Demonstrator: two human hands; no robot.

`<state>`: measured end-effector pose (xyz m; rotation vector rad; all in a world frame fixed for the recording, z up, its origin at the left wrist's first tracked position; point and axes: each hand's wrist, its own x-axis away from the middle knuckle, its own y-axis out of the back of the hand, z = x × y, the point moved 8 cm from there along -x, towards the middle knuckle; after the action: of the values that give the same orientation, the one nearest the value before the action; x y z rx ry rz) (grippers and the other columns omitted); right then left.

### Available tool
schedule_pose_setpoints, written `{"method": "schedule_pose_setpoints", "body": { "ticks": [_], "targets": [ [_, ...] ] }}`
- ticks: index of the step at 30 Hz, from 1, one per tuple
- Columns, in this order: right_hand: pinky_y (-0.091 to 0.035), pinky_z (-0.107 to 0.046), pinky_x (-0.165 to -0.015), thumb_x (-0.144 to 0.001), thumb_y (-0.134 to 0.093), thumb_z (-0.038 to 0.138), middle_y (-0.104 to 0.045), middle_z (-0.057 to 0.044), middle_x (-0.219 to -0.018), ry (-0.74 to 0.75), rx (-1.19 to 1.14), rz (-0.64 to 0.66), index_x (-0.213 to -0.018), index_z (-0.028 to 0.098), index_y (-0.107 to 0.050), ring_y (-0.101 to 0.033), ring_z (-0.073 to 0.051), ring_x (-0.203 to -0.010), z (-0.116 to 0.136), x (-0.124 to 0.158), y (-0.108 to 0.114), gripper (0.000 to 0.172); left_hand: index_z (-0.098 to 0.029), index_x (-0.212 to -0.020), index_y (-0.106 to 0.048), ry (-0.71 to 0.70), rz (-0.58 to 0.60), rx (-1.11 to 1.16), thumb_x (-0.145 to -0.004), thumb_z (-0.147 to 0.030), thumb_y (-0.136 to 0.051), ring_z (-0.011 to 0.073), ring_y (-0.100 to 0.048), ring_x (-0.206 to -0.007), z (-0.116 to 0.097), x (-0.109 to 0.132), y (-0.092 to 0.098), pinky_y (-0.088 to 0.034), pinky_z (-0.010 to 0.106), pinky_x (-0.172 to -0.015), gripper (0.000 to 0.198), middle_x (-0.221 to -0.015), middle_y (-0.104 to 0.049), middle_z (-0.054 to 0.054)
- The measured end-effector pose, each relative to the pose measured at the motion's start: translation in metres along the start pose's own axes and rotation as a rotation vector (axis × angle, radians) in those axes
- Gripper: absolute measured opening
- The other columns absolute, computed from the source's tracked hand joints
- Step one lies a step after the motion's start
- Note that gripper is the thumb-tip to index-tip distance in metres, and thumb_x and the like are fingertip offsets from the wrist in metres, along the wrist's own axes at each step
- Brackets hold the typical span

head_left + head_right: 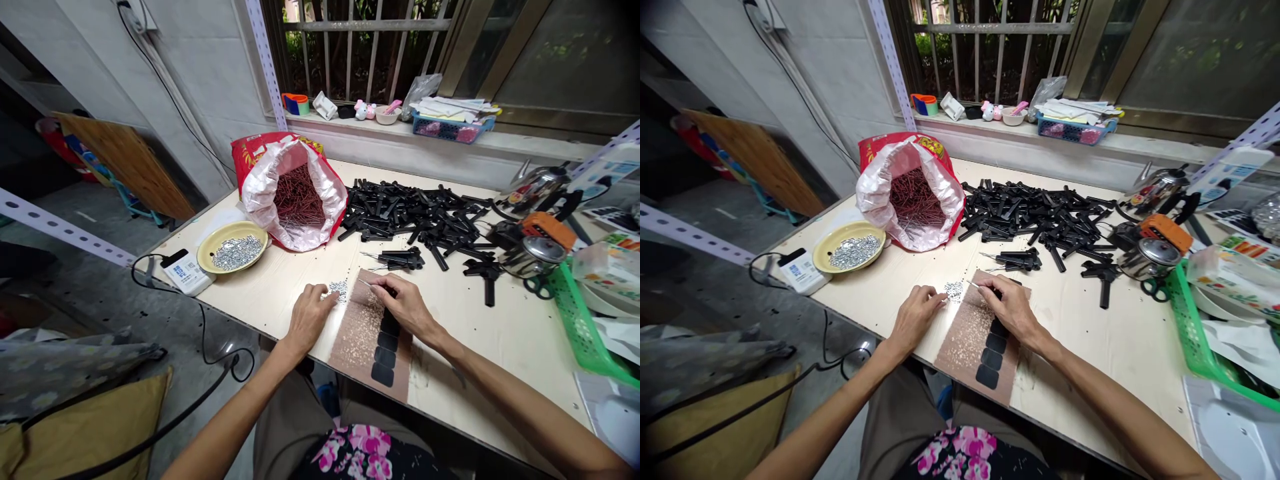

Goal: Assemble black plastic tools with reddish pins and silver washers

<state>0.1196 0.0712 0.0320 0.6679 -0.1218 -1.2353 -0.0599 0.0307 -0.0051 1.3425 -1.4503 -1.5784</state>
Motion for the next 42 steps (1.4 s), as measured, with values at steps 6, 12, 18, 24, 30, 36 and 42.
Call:
{"method": "schedule_pose_setpoints", "body": {
  "ticks": [6, 12, 18, 24, 30, 36, 42],
  "targets": [
    [-0.045, -0.032, -0.076, -0.089, -0.05, 0.033, -0.067, -0.003, -0.09, 0.018, -0.032, -0.024, -0.092, 0.023, -0.066, -0.06, -0.019, -0.085, 0.005, -0.001, 0.002, 0.019, -0.023, -0.125, -0.05, -0.138, 0.073, 0.019, -0.091, -0.023, -0.042, 0.029, -0.03, -0.132, -0.021, -0.027, -0.028, -0.038, 0.048, -0.099, 0.035, -0.139, -0.046, 0.005],
    [-0.045, -0.031, -0.076, -0.088, -0.052, 0.032, -0.067, -0.002, -0.09, -0.013, -0.025, -0.049, -0.092, 0.023, -0.067, -0.06, -0.019, -0.084, 0.0, 0.003, 0.009, 0.017, -0.02, -0.126, -0.051, -0.134, 0.124, 0.023, -0.093, -0.02, -0.037, 0.0256, -0.038, -0.13, -0.007, -0.026, -0.042, -0.031, 0.049, -0.106, 0.035, -0.135, -0.051, 0.006],
    [-0.046, -0.032, -0.075, -0.087, -0.053, 0.033, -0.067, -0.003, -0.091, -0.049, -0.054, -0.066, -0.092, 0.023, -0.067, -0.061, -0.019, -0.084, -0.01, 0.006, 0.013, 0.018, -0.019, -0.111, -0.062, 0.004, -0.022, 0.041, -0.091, -0.02, -0.043, 0.0281, -0.037, -0.13, 0.014, -0.013, -0.01, -0.035, 0.053, -0.103, 0.027, -0.132, -0.053, 0.01],
    [-0.046, -0.032, -0.076, -0.087, -0.053, 0.033, -0.067, -0.003, -0.09, -0.036, -0.05, -0.078, -0.09, 0.024, -0.067, -0.061, -0.019, -0.084, -0.007, 0.005, 0.013, 0.017, -0.026, -0.1, -0.067, -0.057, -0.059, 0.056, -0.088, -0.025, -0.051, 0.0273, -0.044, -0.118, -0.012, -0.027, -0.008, -0.038, 0.051, -0.099, 0.02, -0.116, -0.06, 0.006],
    [-0.045, -0.031, -0.076, -0.088, -0.052, 0.033, -0.067, -0.002, -0.09, -0.018, -0.036, -0.076, -0.092, 0.024, -0.067, -0.061, -0.019, -0.085, -0.006, 0.007, 0.017, 0.018, -0.023, -0.094, -0.067, -0.117, 0.037, 0.05, -0.089, -0.025, -0.049, 0.0231, -0.046, -0.096, -0.023, -0.037, -0.025, -0.044, 0.038, -0.079, 0.019, -0.097, -0.06, 0.007],
    [-0.046, -0.032, -0.076, -0.088, -0.051, 0.034, -0.067, -0.003, -0.089, -0.012, -0.018, -0.078, -0.092, 0.023, -0.067, -0.061, -0.02, -0.084, -0.009, 0.006, 0.014, 0.019, -0.019, -0.093, -0.065, -0.09, 0.058, 0.088, -0.091, -0.022, -0.044, 0.0212, -0.047, -0.087, -0.012, -0.035, -0.028, -0.044, 0.036, -0.074, 0.022, -0.087, -0.059, 0.007],
    [-0.045, -0.032, -0.076, -0.089, -0.052, 0.029, -0.066, -0.003, -0.088, 0.003, -0.022, -0.08, -0.091, 0.022, -0.066, -0.06, -0.019, -0.084, -0.007, 0.004, 0.01, 0.016, -0.017, -0.096, -0.065, -0.053, 0.056, 0.156, -0.091, -0.024, -0.046, 0.0201, -0.048, -0.087, -0.005, -0.035, -0.024, -0.043, 0.033, -0.075, 0.021, -0.085, -0.059, 0.007]
  ]
}}
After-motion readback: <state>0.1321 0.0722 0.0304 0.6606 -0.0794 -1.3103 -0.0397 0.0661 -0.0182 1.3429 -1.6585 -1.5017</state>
